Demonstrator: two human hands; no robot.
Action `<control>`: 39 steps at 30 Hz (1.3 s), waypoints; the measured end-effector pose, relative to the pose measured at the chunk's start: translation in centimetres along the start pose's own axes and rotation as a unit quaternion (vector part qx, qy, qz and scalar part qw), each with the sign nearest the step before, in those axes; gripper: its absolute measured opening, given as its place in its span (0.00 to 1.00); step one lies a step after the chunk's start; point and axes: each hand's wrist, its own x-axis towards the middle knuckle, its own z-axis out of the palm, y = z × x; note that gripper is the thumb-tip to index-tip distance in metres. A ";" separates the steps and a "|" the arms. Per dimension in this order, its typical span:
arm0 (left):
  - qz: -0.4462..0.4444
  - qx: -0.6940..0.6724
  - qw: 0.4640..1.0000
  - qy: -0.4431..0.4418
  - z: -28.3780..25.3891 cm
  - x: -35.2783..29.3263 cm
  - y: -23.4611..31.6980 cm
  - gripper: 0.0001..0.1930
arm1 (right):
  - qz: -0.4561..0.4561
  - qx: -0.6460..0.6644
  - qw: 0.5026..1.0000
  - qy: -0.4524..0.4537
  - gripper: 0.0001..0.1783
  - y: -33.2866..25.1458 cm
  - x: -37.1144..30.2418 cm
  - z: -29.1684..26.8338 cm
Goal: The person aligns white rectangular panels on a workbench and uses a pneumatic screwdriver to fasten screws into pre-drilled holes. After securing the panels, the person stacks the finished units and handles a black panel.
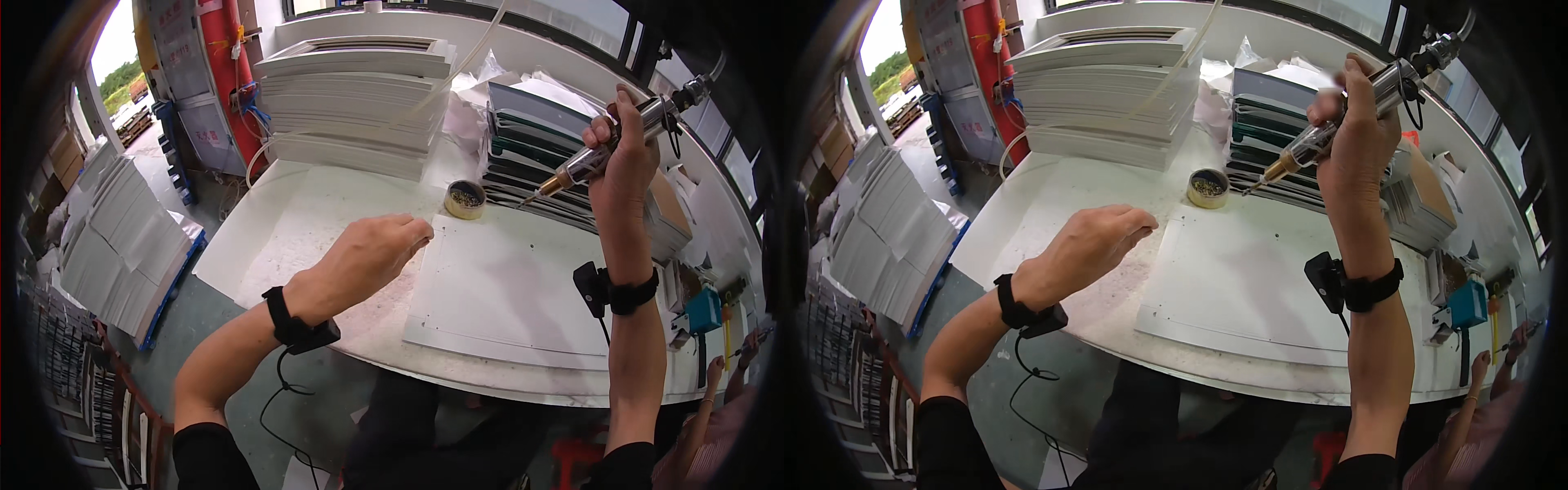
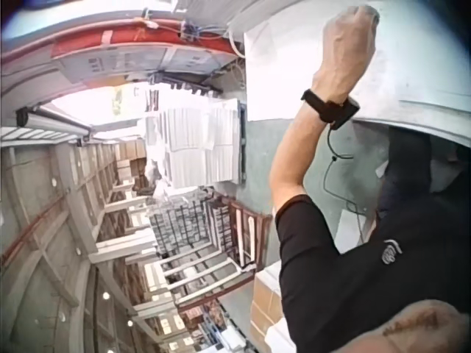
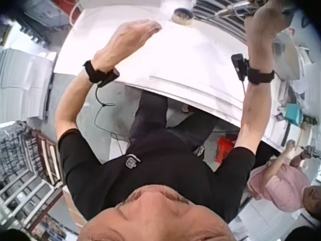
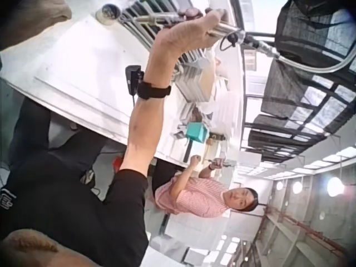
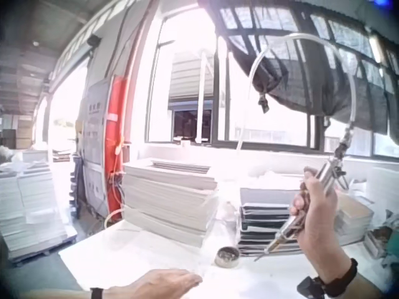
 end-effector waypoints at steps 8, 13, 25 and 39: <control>0.011 -0.027 0.987 -0.156 9.8 13.9 -9.2 0.11 | -0.011 -0.120 0.992 -0.039 0.19 -1.0 -2.7 -4.0; -0.002 -0.021 0.971 -0.238 12.9 15.7 -10.3 0.13 | -0.016 -0.146 0.986 -0.073 0.20 -0.6 -2.8 -4.8; 0.008 -0.012 0.976 -0.217 14.4 15.8 -11.3 0.09 | 0.022 -0.124 0.988 -0.091 0.23 2.0 -3.5 -3.6; 0.030 -0.077 0.994 -0.072 13.0 13.7 -10.5 0.08 | 0.047 -0.117 0.988 -0.087 0.23 3.5 -4.0 -2.1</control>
